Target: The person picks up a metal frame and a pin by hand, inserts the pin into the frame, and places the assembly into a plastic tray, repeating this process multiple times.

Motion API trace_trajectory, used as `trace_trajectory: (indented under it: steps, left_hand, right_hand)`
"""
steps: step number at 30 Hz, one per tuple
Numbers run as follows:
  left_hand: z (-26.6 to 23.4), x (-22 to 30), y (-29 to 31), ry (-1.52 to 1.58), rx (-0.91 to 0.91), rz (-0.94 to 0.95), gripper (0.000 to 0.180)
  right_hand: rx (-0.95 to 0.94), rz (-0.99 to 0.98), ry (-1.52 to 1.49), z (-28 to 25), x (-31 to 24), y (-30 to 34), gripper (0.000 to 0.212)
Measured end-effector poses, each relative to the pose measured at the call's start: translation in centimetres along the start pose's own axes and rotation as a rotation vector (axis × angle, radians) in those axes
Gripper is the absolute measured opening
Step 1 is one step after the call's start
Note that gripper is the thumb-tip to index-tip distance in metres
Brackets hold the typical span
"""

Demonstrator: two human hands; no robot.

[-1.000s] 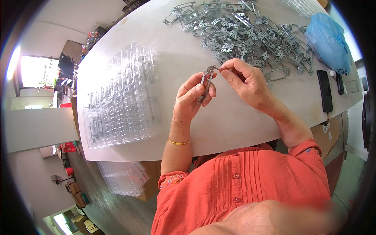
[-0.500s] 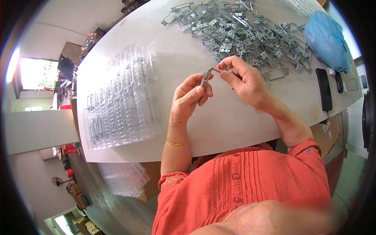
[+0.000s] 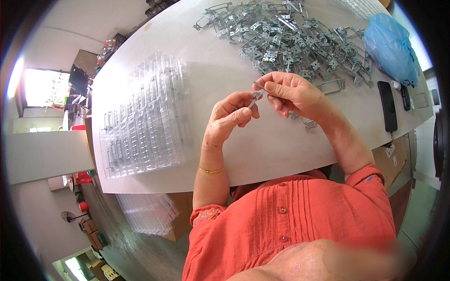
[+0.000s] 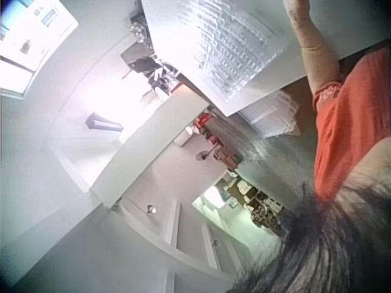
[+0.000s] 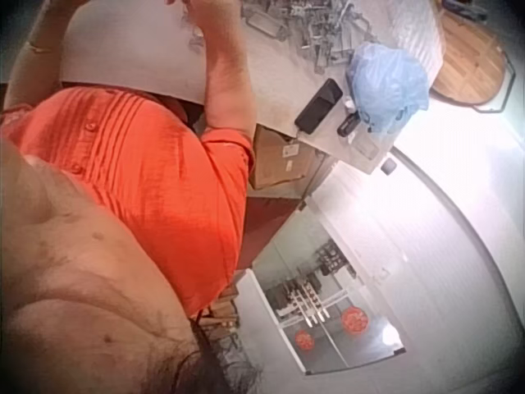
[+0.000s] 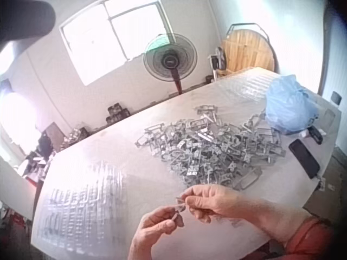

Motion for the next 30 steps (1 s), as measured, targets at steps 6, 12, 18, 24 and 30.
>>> trace_trajectory:
  steps: [6,12,18,24,30]
  left_hand:
    - [0.8,-0.7,0.3,-0.03,-0.084,-0.138,0.049]
    - [2.4,-0.5,0.6,-0.104,-0.182,-0.179,0.049]
    - [0.4,-0.5,-0.3,0.081,0.014,-0.057,0.051]
    - [-0.9,-0.2,-0.5,0.135,0.092,0.024,0.048]
    - [-0.6,-0.2,-0.6,0.108,0.086,0.005,0.045]
  right_hand:
    - [0.095,-0.002,0.171,-0.3,-0.1,0.0,0.024]
    - [0.332,-0.132,0.48,-1.2,-1.5,1.0,0.019]
    - [0.403,-0.199,0.353,-2.5,-2.0,1.0,0.015]
    - [0.287,-0.202,0.499,0.1,-1.6,1.0,0.012]
    - [0.328,-0.181,0.475,0.1,-1.8,1.3,0.011]
Point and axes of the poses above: each hand's wrist, its own y-axis away from the middle knuckle, its own z-axis out of the palm, x = y × z, the point moved 10 cm from there along -y, towards the middle knuckle, and after that the axes turned 9 degrees about z, right-handed, at the moved point
